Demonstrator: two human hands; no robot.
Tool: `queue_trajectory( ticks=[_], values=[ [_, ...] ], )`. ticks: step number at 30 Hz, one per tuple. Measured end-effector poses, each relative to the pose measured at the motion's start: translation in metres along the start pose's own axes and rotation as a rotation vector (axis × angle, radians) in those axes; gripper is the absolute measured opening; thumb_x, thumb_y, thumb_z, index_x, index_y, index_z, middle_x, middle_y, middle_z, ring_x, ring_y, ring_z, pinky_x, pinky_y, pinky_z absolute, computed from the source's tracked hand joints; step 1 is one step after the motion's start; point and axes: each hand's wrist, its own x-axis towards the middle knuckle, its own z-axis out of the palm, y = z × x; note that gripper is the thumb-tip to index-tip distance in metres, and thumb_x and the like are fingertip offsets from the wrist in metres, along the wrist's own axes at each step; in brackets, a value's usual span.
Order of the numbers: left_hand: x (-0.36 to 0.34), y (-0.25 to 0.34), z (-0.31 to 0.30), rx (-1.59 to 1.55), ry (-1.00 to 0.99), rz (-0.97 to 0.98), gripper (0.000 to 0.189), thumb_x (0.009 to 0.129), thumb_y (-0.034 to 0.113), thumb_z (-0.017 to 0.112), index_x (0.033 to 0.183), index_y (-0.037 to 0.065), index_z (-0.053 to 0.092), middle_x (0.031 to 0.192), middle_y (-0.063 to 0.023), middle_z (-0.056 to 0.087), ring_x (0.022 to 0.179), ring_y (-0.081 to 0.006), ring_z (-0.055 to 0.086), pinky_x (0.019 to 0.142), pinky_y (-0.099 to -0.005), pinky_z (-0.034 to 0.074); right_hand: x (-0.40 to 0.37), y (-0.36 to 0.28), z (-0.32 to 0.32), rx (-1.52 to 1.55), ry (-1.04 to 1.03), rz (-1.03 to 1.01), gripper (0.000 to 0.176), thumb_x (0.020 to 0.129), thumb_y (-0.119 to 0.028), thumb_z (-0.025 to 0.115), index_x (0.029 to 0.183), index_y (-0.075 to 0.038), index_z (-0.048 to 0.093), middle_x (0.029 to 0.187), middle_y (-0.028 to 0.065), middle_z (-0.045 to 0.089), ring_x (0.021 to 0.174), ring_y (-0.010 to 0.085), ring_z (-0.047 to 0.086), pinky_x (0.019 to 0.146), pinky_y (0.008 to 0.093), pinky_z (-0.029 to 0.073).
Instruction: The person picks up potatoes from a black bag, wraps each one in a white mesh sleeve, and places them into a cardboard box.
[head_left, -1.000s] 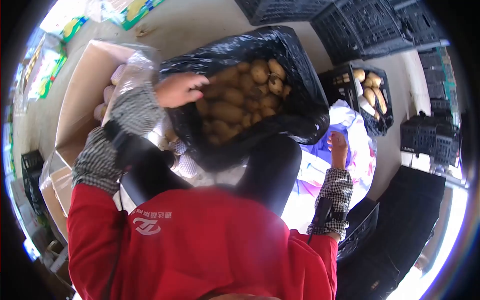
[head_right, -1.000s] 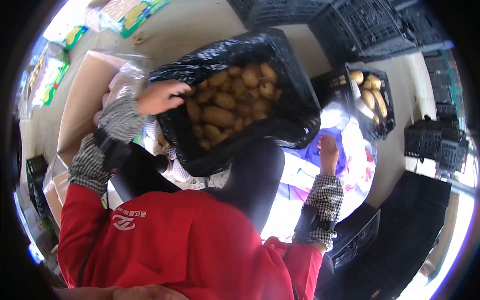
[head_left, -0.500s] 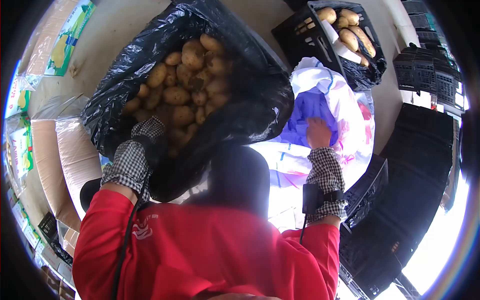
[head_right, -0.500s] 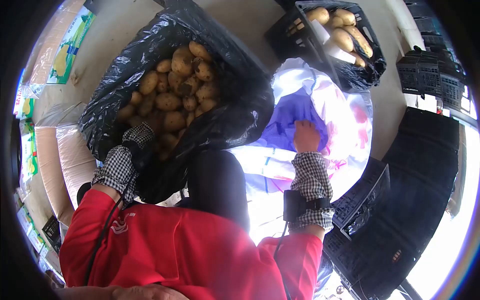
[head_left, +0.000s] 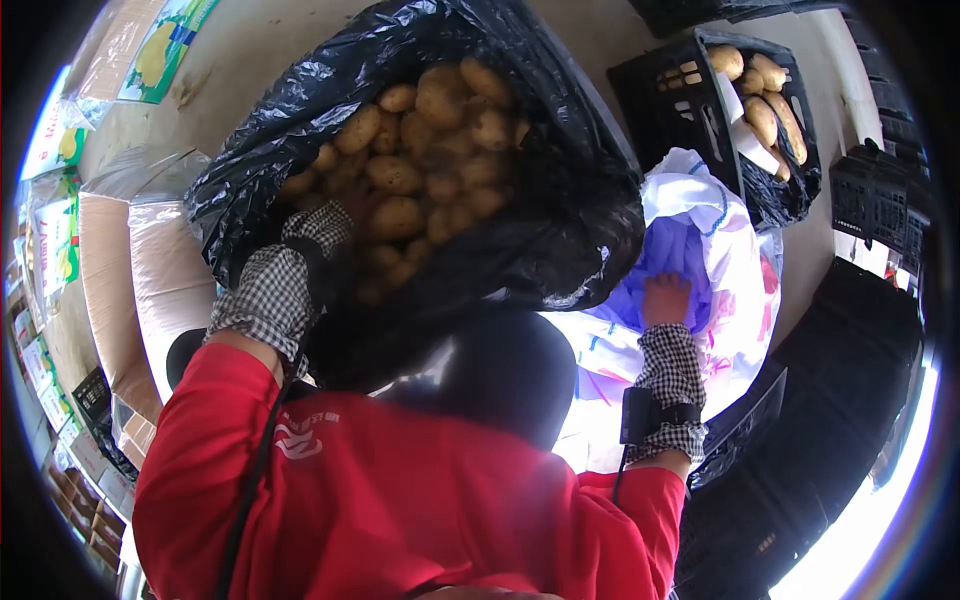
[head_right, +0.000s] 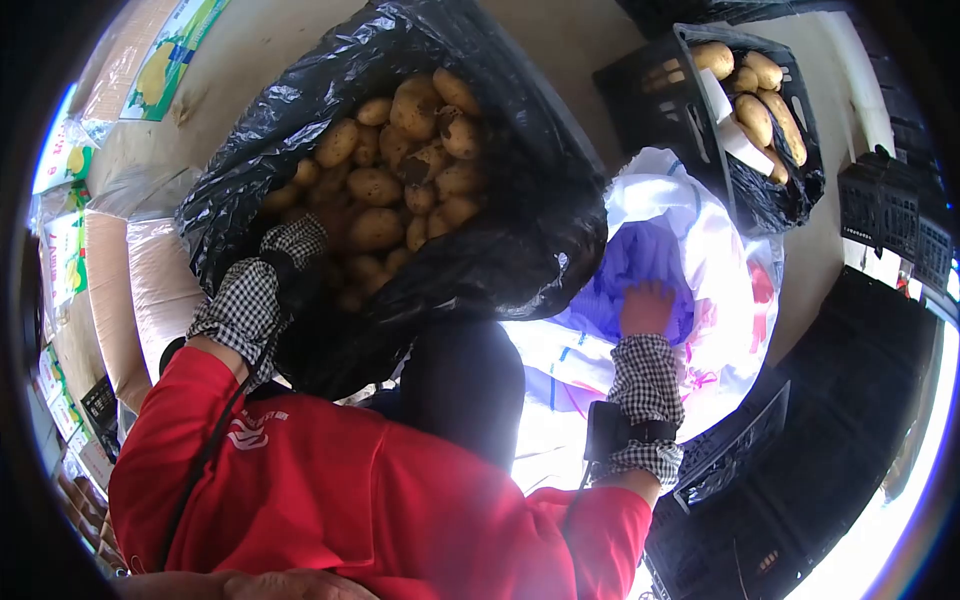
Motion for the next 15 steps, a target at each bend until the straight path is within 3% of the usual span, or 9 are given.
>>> queue_trajectory(
  ticks=[2, 5, 7, 10, 11, 14, 15],
  values=[
    [-0.001, 0.018, -0.016, -0.052, -0.045, -0.051, 0.070, 0.066, 0.035, 0.065, 0.125, 0.012, 0.034, 0.127, -0.0197, 0.032, 0.118, -0.0331, 0.034, 0.095, -0.0422, 0.034, -0.006, 0.003, -0.002, -0.012, -0.010, -0.003, 0.015, 0.073, -0.019, 0.050, 0.079, -0.012, 0.062, 0.086, 0.0038, 0.057, 0.095, 0.0218, 0.049, 0.082, 0.0448, 0.035],
    [-0.020, 0.071, -0.087, -0.196, -0.195, -0.096, 0.070, 0.068, 0.038, 0.062, 0.125, 0.010, 0.034, 0.127, -0.0207, 0.033, 0.117, -0.0326, 0.036, 0.095, -0.0403, 0.034, -0.013, 0.008, -0.005, 0.007, 0.081, -0.007, 0.015, 0.074, -0.019, 0.051, 0.083, -0.012, 0.060, 0.083, 0.0046, 0.057, 0.092, 0.0232, 0.050, 0.081, 0.0418, 0.036],
    [-0.017, 0.057, -0.054, -0.125, -0.112, -0.134, 0.070, 0.068, 0.036, 0.064, 0.126, 0.010, 0.034, 0.127, -0.0208, 0.033, 0.118, -0.0321, 0.036, 0.097, -0.0396, 0.032, -0.008, 0.001, -0.038, 0.066, 0.241, 0.015, 0.013, 0.075, -0.016, 0.053, 0.085, -0.011, 0.058, 0.080, 0.0050, 0.057, 0.088, 0.0247, 0.052, 0.079, 0.0389, 0.037],
    [0.002, 0.022, -0.006, -0.082, -0.016, -0.129, 0.070, 0.068, 0.034, 0.065, 0.126, 0.010, 0.034, 0.127, -0.0208, 0.034, 0.118, -0.0313, 0.035, 0.099, -0.0385, 0.029, -0.008, -0.004, -0.084, 0.541, 0.301, 0.169, 0.018, 0.073, -0.013, 0.055, 0.091, -0.012, 0.055, 0.083, 0.0076, 0.058, 0.085, 0.0216, 0.053, 0.083, 0.0367, 0.036],
    [0.004, 0.024, -0.011, -0.175, -0.105, -0.075, 0.071, 0.068, 0.034, 0.065, 0.127, 0.009, 0.033, 0.126, -0.0200, 0.036, 0.117, -0.0305, 0.037, 0.099, -0.0377, 0.029, -0.011, -0.006, -0.092, 0.618, 0.447, 0.176, 0.016, 0.076, -0.011, 0.057, 0.092, -0.010, 0.056, 0.082, 0.0091, 0.059, 0.077, 0.0199, 0.056, 0.076, 0.0321, 0.041],
    [0.000, 0.031, -0.033, -0.452, -0.382, 0.064, 0.076, 0.068, 0.034, 0.064, 0.129, 0.006, 0.029, 0.123, -0.0174, 0.041, 0.114, -0.0280, 0.041, 0.098, -0.0354, 0.031, -0.020, -0.014, -0.117, 1.160, 0.580, 0.259, 0.017, 0.080, -0.010, 0.055, 0.097, -0.008, 0.056, 0.085, 0.0086, 0.060, 0.071, 0.0172, 0.056, 0.067, 0.0282, 0.044],
    [-0.007, 0.033, -0.044, -0.540, -0.475, 0.106, 0.077, 0.068, 0.034, 0.064, 0.129, 0.006, 0.027, 0.122, -0.0166, 0.042, 0.113, -0.0271, 0.042, 0.098, -0.0346, 0.031, -0.023, -0.016, -0.127, 1.213, 0.567, 0.267, 0.017, 0.082, -0.008, 0.055, 0.098, -0.005, 0.057, 0.086, 0.0086, 0.060, 0.071, 0.0148, 0.056, 0.063, 0.0245, 0.044]
  ],
)
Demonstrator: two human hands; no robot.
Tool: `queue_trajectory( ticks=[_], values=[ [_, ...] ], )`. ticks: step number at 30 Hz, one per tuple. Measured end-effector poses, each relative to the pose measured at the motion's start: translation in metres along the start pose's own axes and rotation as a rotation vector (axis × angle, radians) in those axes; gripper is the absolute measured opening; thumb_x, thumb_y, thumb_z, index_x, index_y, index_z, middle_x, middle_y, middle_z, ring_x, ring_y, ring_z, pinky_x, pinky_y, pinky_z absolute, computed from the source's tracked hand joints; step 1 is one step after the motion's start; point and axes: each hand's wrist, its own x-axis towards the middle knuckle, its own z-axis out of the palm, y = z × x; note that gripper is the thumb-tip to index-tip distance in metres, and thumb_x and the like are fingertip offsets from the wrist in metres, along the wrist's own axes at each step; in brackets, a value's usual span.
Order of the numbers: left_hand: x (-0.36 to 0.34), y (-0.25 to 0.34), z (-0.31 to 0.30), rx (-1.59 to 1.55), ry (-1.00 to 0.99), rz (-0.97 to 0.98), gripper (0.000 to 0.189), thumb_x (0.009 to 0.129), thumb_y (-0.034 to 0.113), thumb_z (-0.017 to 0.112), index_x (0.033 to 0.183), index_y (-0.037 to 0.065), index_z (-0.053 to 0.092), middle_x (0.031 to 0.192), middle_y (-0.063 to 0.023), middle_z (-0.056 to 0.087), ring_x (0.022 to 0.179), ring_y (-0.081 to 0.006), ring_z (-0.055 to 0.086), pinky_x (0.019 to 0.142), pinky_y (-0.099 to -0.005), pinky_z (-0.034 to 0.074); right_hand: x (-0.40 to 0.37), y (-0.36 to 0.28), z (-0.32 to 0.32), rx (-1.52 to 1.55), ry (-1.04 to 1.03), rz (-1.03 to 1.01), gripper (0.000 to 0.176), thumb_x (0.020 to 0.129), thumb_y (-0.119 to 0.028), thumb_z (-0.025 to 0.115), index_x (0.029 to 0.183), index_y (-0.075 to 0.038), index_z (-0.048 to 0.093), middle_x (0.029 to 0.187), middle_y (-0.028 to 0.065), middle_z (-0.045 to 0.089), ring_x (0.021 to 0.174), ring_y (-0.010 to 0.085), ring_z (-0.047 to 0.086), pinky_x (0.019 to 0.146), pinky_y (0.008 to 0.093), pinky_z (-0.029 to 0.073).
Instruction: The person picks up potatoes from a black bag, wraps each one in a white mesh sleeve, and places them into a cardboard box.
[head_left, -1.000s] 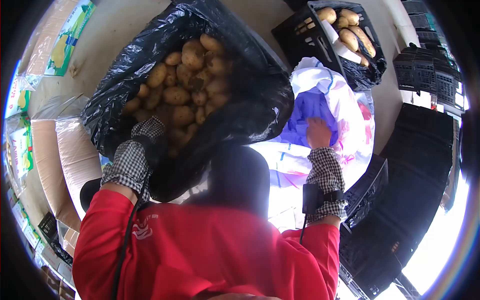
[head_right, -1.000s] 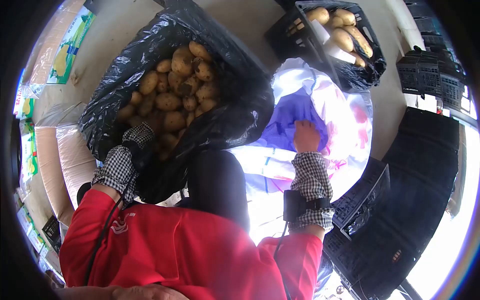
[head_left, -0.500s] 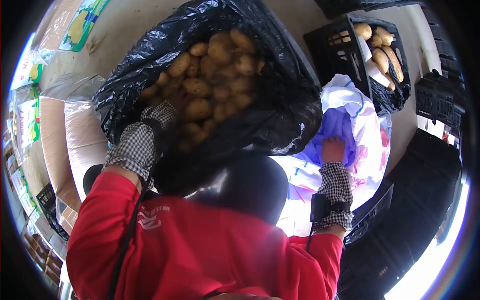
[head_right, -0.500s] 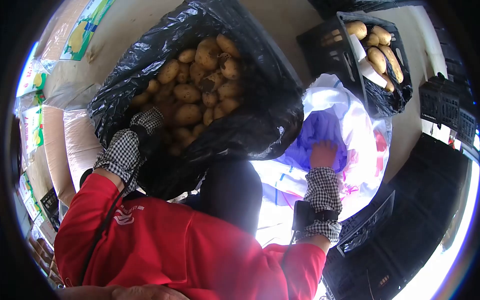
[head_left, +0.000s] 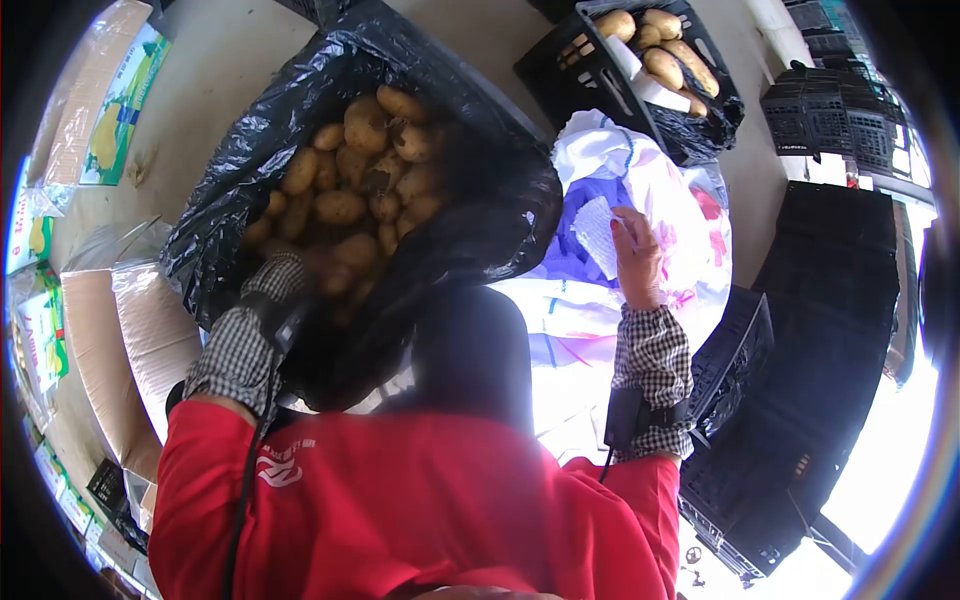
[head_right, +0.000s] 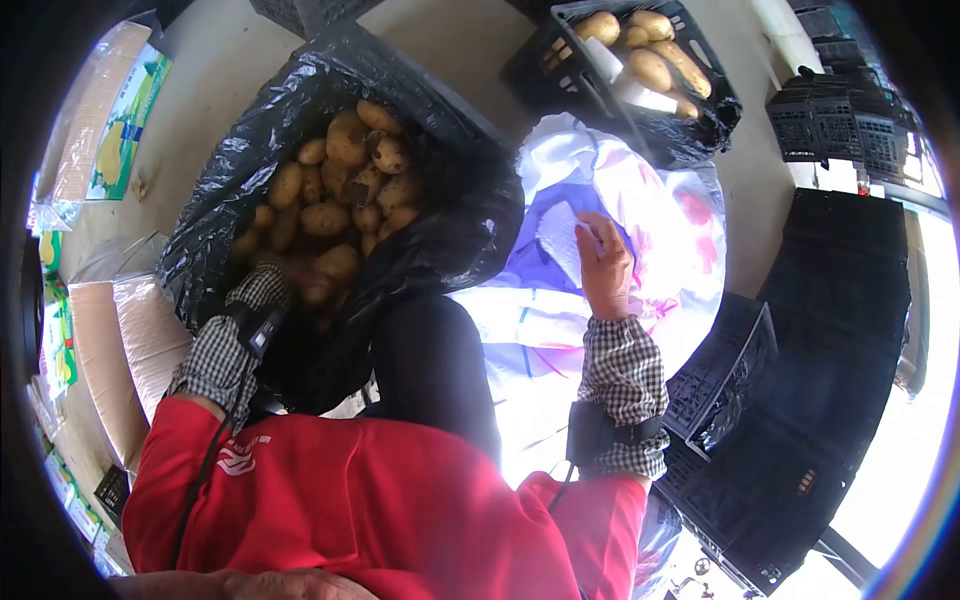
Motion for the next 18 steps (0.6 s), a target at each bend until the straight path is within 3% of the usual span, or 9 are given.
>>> queue_trajectory(
  ticks=[4, 7, 8, 12, 13, 18],
  values=[
    [-0.057, 0.053, -0.002, -0.570, -0.097, 0.062, 0.089, 0.061, 0.031, 0.070, 0.132, 0.003, 0.023, 0.125, -0.0127, 0.041, 0.114, -0.0218, 0.041, 0.098, -0.0316, 0.030, 0.001, -0.056, -0.005, 0.181, -0.075, 0.100, 0.014, 0.082, -0.010, 0.056, 0.095, -0.004, 0.058, 0.084, 0.0078, 0.060, 0.078, 0.0135, 0.056, 0.067, 0.0243, 0.044],
    [-0.114, 0.105, -0.006, -0.836, -0.036, 0.430, 0.098, 0.054, 0.025, 0.075, 0.132, 0.002, 0.021, 0.126, -0.0111, 0.039, 0.116, -0.0197, 0.039, 0.098, -0.0323, 0.030, -0.001, -0.097, 0.004, 0.183, -0.143, -0.110, 0.013, 0.082, -0.010, 0.055, 0.094, -0.005, 0.058, 0.083, 0.0075, 0.060, 0.076, 0.0136, 0.056, 0.067, 0.0246, 0.044],
    [-0.125, 0.120, -0.004, -0.878, -0.015, 0.497, 0.096, 0.053, 0.023, 0.075, 0.131, 0.002, 0.024, 0.124, -0.0105, 0.041, 0.115, -0.0197, 0.040, 0.097, -0.0323, 0.030, -0.002, -0.114, 0.007, 0.217, -0.176, -0.154, 0.011, 0.084, -0.006, 0.053, 0.093, -0.002, 0.058, 0.080, 0.0013, 0.058, 0.072, 0.0071, 0.050, 0.066, 0.0198, 0.041],
    [-0.170, 0.157, 0.025, -0.993, 0.047, 0.733, 0.095, 0.049, 0.017, 0.077, 0.129, 0.003, 0.028, 0.122, -0.0082, 0.042, 0.113, -0.0184, 0.040, 0.096, -0.0320, 0.031, -0.015, -0.173, 0.023, 0.184, -0.326, -0.399, 0.012, 0.076, -0.007, 0.059, 0.088, -0.003, 0.060, 0.082, 0.0127, 0.060, 0.074, 0.0254, 0.059, 0.067, 0.0296, 0.047],
    [-0.181, 0.167, 0.035, -1.028, 0.056, 0.776, 0.096, 0.048, 0.017, 0.077, 0.129, 0.003, 0.028, 0.122, -0.0079, 0.042, 0.114, -0.0180, 0.039, 0.096, -0.0319, 0.031, -0.020, -0.185, 0.028, 0.185, -0.321, -0.508, 0.011, 0.076, -0.008, 0.059, 0.086, -0.003, 0.060, 0.081, 0.0125, 0.060, 0.073, 0.0265, 0.059, 0.066, 0.0307, 0.047],
    [-0.221, 0.175, 0.072, -1.055, 0.078, 0.820, 0.097, 0.048, 0.021, 0.080, 0.128, 0.003, 0.028, 0.123, -0.0074, 0.041, 0.114, -0.0171, 0.039, 0.096, -0.0311, 0.031, -0.048, -0.220, 0.037, 0.168, -0.362, -0.647, 0.010, 0.075, -0.009, 0.059, 0.084, -0.004, 0.059, 0.078, 0.0125, 0.059, 0.071, 0.0288, 0.058, 0.063, 0.0327, 0.047]
  ],
)
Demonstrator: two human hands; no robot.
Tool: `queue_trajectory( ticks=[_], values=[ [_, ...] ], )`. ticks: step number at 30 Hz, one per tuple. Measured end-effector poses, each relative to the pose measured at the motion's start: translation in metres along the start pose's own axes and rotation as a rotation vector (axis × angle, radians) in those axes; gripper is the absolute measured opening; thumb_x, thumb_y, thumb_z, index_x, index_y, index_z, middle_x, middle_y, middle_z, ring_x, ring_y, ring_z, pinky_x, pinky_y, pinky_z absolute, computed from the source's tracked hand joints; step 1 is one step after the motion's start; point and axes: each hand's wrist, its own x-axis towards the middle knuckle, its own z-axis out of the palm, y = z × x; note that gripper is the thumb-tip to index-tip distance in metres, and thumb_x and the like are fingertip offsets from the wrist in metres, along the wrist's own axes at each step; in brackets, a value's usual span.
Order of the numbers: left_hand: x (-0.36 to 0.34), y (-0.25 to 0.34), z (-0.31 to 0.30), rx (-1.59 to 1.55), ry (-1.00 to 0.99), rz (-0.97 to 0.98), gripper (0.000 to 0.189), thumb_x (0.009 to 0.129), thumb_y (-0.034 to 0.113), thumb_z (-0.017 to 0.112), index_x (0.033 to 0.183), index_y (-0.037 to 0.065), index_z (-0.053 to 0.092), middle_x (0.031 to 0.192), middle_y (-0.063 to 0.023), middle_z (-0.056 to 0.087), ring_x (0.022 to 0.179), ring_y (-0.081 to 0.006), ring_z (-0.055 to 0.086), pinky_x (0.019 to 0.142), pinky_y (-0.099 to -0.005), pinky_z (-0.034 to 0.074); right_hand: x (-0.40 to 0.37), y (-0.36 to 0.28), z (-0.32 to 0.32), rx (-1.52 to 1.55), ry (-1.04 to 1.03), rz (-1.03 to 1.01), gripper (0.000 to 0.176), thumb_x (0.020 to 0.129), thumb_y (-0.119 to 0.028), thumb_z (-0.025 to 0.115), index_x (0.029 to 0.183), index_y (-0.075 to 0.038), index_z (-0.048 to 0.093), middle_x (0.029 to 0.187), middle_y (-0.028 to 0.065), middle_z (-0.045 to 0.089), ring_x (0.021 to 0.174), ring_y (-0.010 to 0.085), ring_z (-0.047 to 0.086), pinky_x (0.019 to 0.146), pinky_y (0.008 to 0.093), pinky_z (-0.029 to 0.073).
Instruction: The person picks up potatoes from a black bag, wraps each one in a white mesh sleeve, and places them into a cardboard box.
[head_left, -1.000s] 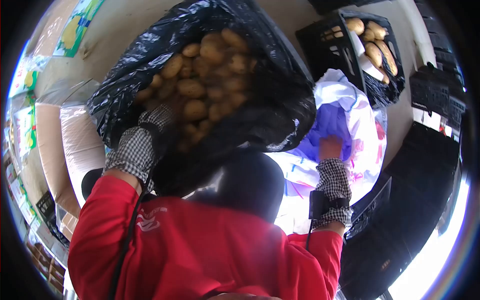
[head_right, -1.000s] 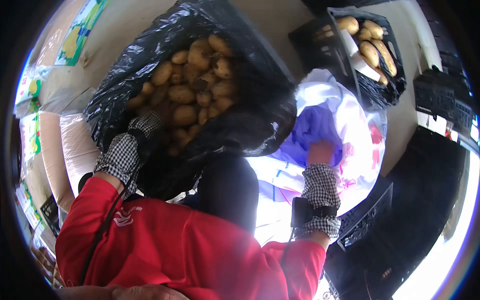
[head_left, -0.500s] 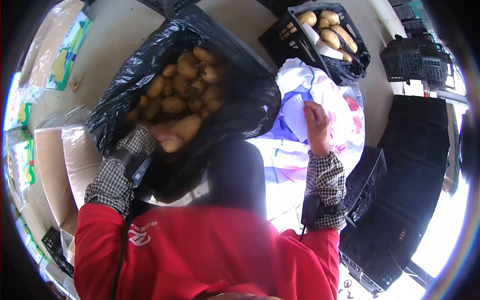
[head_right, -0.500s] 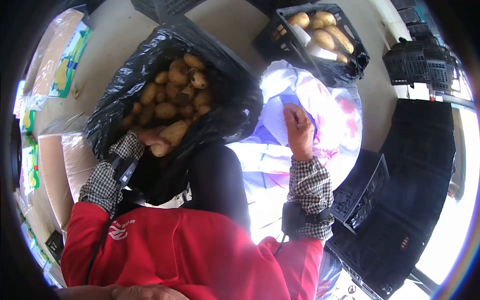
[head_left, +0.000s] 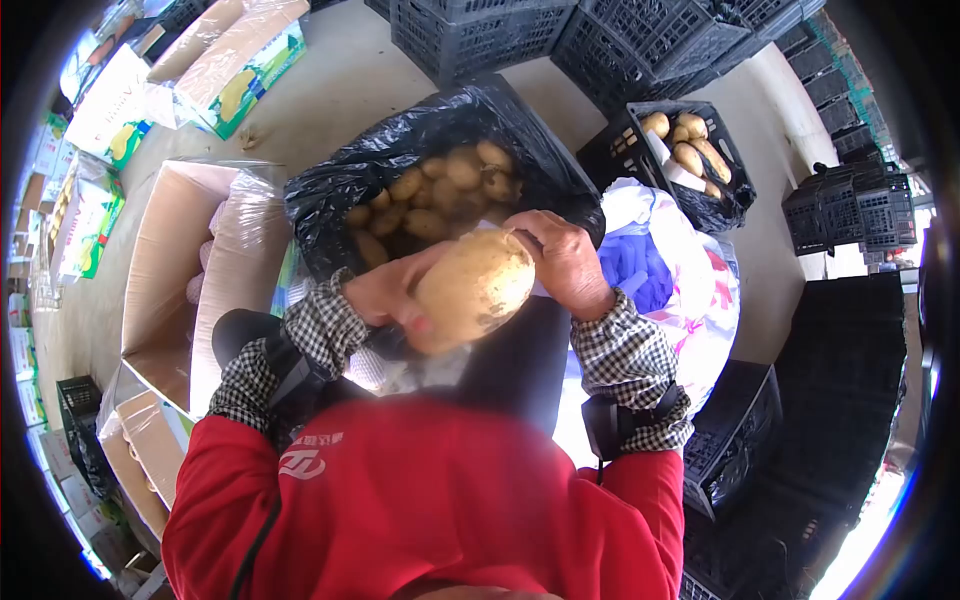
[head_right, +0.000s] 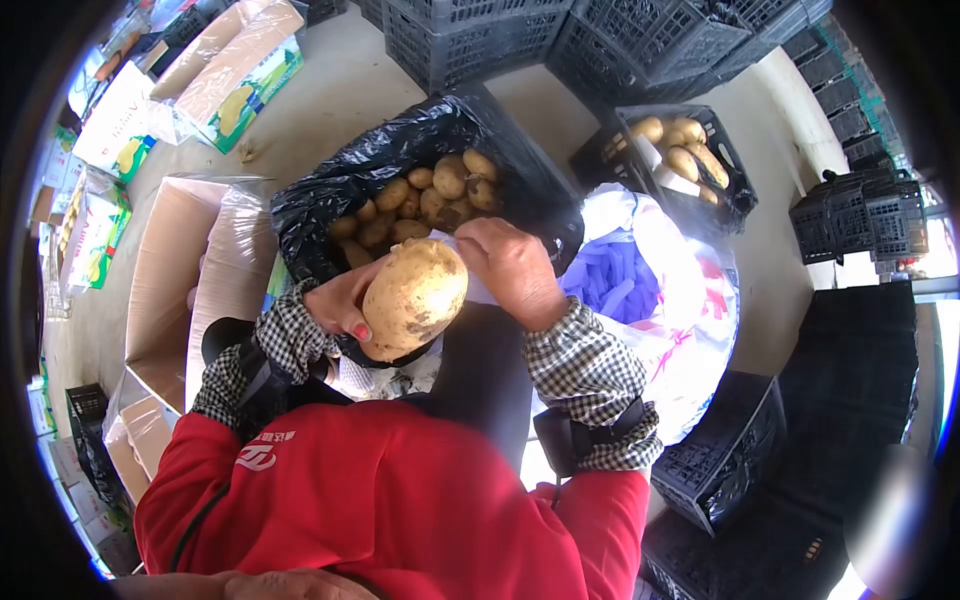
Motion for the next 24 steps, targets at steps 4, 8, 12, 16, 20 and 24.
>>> queue_trajectory(
  ticks=[4, 8, 12, 16, 20, 24],
  values=[
    [-0.024, 0.002, 0.011, -0.022, -0.010, 0.012, 0.107, 0.047, 0.021, 0.083, 0.132, 0.002, 0.020, 0.123, -0.0075, 0.042, 0.114, -0.0170, 0.041, 0.097, -0.0303, 0.031, 0.002, -0.023, 0.011, 0.020, -0.061, -0.091, 0.011, 0.075, -0.007, 0.058, 0.085, -0.003, 0.058, 0.078, 0.0131, 0.058, 0.072, 0.0271, 0.059, 0.064, 0.0316, 0.046],
    [-0.044, 0.004, 0.009, 0.122, -0.006, 0.066, 0.108, 0.048, 0.021, 0.083, 0.132, 0.001, 0.019, 0.125, -0.0083, 0.040, 0.116, -0.0172, 0.040, 0.098, -0.0301, 0.030, 0.015, -0.055, 0.024, 0.113, -0.111, -0.115, 0.009, 0.073, -0.005, 0.058, 0.081, -0.003, 0.056, 0.074, 0.0129, 0.056, 0.068, 0.0272, 0.057, 0.060, 0.0317, 0.045],
    [-0.071, 0.008, 0.011, -0.033, 0.069, 0.065, 0.108, 0.048, 0.024, 0.083, 0.132, 0.000, 0.019, 0.127, -0.0090, 0.039, 0.117, -0.0166, 0.039, 0.099, -0.0305, 0.029, 0.017, -0.059, 0.032, -0.053, -0.028, -0.266, 0.012, 0.071, -0.006, 0.060, 0.081, -0.004, 0.055, 0.073, 0.0116, 0.056, 0.065, 0.0276, 0.057, 0.057, 0.0323, 0.045],
    [-0.085, 0.004, 0.007, -0.012, 0.039, 0.088, 0.095, 0.052, 0.021, 0.076, 0.130, 0.000, 0.027, 0.125, -0.0093, 0.041, 0.116, -0.0176, 0.039, 0.099, -0.0310, 0.028, 0.024, -0.073, 0.049, 0.170, -0.127, -0.226, 0.012, 0.072, -0.008, 0.061, 0.082, -0.003, 0.057, 0.075, 0.0111, 0.057, 0.068, 0.0214, 0.058, 0.061, 0.0274, 0.046],
    [-0.093, 0.004, 0.009, -0.093, 0.032, 0.128, 0.093, 0.058, 0.024, 0.074, 0.131, -0.001, 0.023, 0.127, -0.0114, 0.040, 0.115, -0.0189, 0.042, 0.098, -0.0317, 0.031, 0.027, -0.058, 0.049, 1.160, -0.149, 0.349, 0.023, 0.079, -0.008, 0.058, 0.100, -0.001, 0.054, 0.092, 0.0082, 0.059, 0.085, 0.0157, 0.056, 0.077, 0.0284, 0.044],
    [-0.104, 0.003, 0.000, -0.317, 0.056, 0.168, 0.086, 0.067, 0.030, 0.067, 0.132, -0.001, 0.020, 0.127, -0.0139, 0.039, 0.115, -0.0223, 0.042, 0.097, -0.0334, 0.034, -0.005, -0.070, 0.093, 1.118, -0.343, 0.377, 0.043, 0.083, -0.012, 0.054, 0.122, -0.001, 0.040, 0.118, 0.0125, 0.048, 0.108, 0.0222, 0.047, 0.093, 0.0304, 0.036]
  ],
)
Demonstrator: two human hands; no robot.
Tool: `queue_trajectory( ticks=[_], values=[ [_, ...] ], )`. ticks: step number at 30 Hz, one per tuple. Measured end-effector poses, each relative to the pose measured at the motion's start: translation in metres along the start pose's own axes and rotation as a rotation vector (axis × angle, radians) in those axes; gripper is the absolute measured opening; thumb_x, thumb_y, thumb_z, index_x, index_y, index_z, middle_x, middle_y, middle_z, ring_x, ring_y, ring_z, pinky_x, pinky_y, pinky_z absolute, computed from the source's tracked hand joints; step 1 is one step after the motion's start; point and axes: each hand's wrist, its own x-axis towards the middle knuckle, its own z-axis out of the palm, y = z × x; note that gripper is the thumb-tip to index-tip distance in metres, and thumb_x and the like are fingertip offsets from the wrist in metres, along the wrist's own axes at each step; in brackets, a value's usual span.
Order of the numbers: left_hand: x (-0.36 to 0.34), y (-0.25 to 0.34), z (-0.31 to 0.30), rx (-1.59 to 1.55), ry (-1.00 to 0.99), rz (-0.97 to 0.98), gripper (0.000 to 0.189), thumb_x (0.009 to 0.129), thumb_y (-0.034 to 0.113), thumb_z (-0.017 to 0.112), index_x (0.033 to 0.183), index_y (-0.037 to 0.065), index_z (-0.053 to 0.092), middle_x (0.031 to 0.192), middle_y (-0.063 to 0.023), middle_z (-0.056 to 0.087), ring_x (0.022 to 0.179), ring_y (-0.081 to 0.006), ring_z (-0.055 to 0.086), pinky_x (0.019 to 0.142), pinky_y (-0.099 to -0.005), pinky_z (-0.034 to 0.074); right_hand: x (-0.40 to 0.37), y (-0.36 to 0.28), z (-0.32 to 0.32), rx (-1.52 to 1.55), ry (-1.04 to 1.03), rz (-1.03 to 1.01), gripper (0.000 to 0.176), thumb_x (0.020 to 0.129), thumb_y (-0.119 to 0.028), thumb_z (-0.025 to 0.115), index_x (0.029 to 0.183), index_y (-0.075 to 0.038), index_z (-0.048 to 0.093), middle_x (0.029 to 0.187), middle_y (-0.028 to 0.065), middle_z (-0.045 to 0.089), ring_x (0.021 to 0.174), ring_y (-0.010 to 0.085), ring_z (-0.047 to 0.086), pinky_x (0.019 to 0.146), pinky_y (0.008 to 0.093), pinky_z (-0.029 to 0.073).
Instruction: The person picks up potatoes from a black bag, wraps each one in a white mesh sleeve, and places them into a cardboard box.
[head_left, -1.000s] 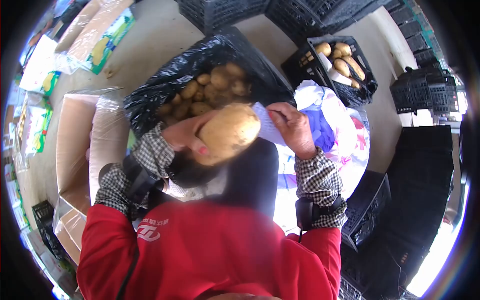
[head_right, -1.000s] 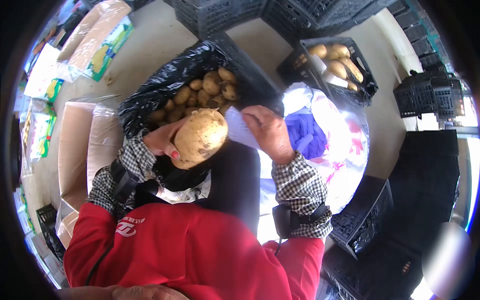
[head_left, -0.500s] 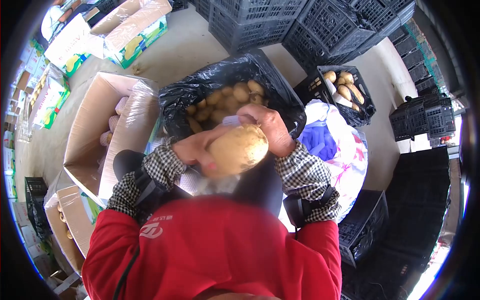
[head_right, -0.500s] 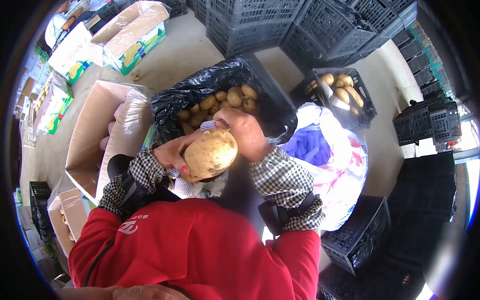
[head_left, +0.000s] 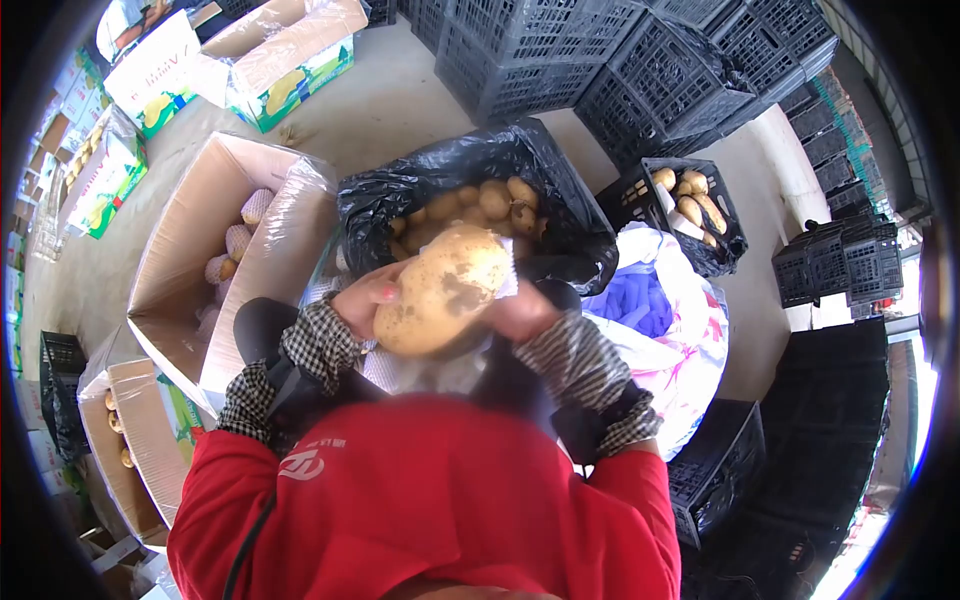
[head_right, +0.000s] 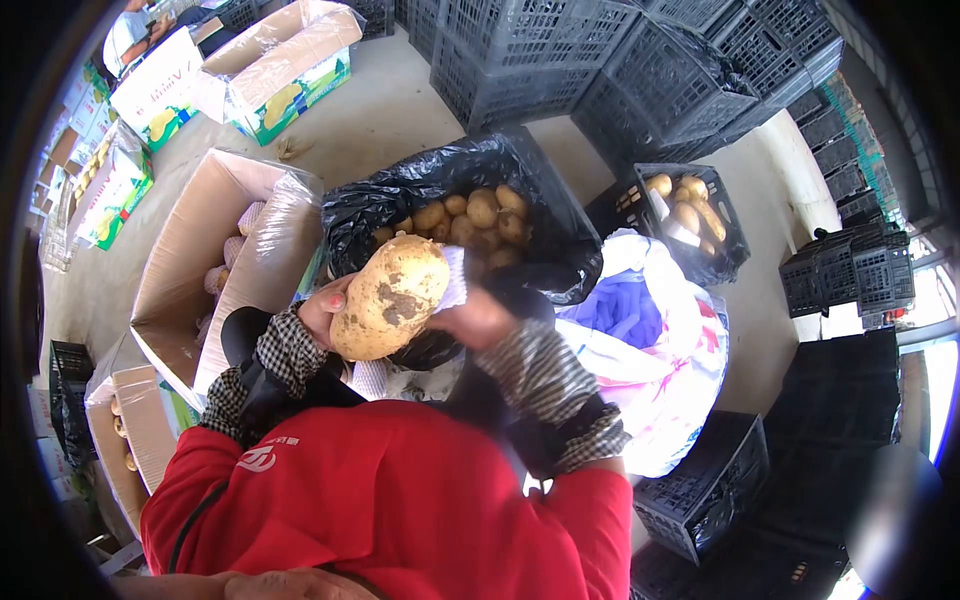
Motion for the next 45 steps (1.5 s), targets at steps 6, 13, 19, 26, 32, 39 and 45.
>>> queue_trajectory(
  ticks=[6, 13, 19, 26, 32, 39, 45],
  values=[
    [-0.004, 0.001, -0.002, 0.178, 0.148, 0.116, 0.076, 0.070, 0.021, 0.065, 0.131, -0.002, 0.025, 0.125, -0.0130, 0.040, 0.113, -0.0208, 0.043, 0.097, -0.0310, 0.033, 0.019, 0.002, -0.007, 0.223, 0.344, -0.197, 0.016, 0.091, -0.014, 0.040, 0.089, -0.002, 0.052, 0.085, 0.0047, 0.059, 0.076, 0.0122, 0.056, 0.070, 0.0259, 0.046],
    [0.000, -0.022, -0.034, 0.137, 0.468, 0.283, 0.047, 0.081, 0.012, 0.054, 0.123, 0.000, 0.037, 0.111, -0.0104, 0.051, 0.101, -0.0195, 0.052, 0.087, -0.0320, 0.042, 0.023, 0.001, 0.033, -1.148, 0.222, -0.696, 0.005, 0.077, -0.009, 0.057, 0.079, -0.006, 0.056, 0.077, 0.0100, 0.057, 0.067, 0.0274, 0.057, 0.059, 0.0334, 0.048],
    [-0.055, -0.012, -0.055, -0.243, 0.575, 0.460, 0.040, 0.089, 0.026, 0.037, 0.120, 0.001, 0.040, 0.118, -0.0138, 0.048, 0.109, -0.0251, 0.048, 0.093, -0.0393, 0.038, 0.004, -0.029, -0.077, -1.303, 0.534, -0.579, 0.009, 0.079, -0.008, 0.055, 0.088, -0.006, 0.058, 0.086, 0.0111, 0.058, 0.077, 0.0271, 0.057, 0.068, 0.0347, 0.046],
    [-0.116, -0.055, -0.104, 0.588, 1.191, 0.318, 0.063, 0.071, 0.025, 0.066, 0.122, 0.009, 0.031, 0.115, -0.0137, 0.048, 0.108, -0.0260, 0.047, 0.092, -0.0387, 0.039, -0.124, 0.067, -0.317, -1.581, 0.682, 0.303, 0.030, 0.078, -0.018, 0.048, 0.104, -0.003, 0.053, 0.103, 0.0170, 0.056, 0.096, 0.0318, 0.053, 0.081, 0.0388, 0.043],
    [-0.091, -0.081, -0.138, 1.076, 1.377, 0.044, 0.079, 0.060, 0.018, 0.074, 0.123, 0.008, 0.027, 0.114, -0.0159, 0.048, 0.106, -0.0283, 0.049, 0.091, -0.0395, 0.039, -0.148, 0.088, -0.311, -1.638, 0.473, 1.123, 0.037, 0.074, -0.021, 0.055, 0.110, -0.015, 0.052, 0.113, 0.0140, 0.050, 0.102, 0.0317, 0.051, 0.082, 0.0431, 0.042],
    [-0.033, -0.020, -0.215, 0.382, 1.744, -0.325, 0.053, 0.077, 0.039, 0.055, 0.118, 0.007, 0.046, 0.104, -0.0171, 0.057, 0.092, -0.0318, 0.057, 0.084, -0.0394, 0.043, -0.169, 0.086, -0.327, -2.123, 0.452, 0.798, 0.036, 0.075, -0.014, 0.049, 0.110, -0.021, 0.052, 0.109, 0.0081, 0.049, 0.096, 0.0281, 0.051, 0.077, 0.0435, 0.044],
    [-0.050, -0.041, -0.289, 1.377, 1.625, -0.283, 0.039, 0.080, 0.030, 0.049, 0.109, 0.005, 0.055, 0.102, -0.0192, 0.058, 0.096, -0.0328, 0.055, 0.084, -0.0380, 0.042, -0.176, 0.085, -0.339, -1.730, 0.419, 1.271, 0.036, 0.079, -0.014, 0.044, 0.114, -0.020, 0.047, 0.104, 0.0130, 0.052, 0.091, 0.0322, 0.056, 0.073, 0.0439, 0.046]
  ],
)
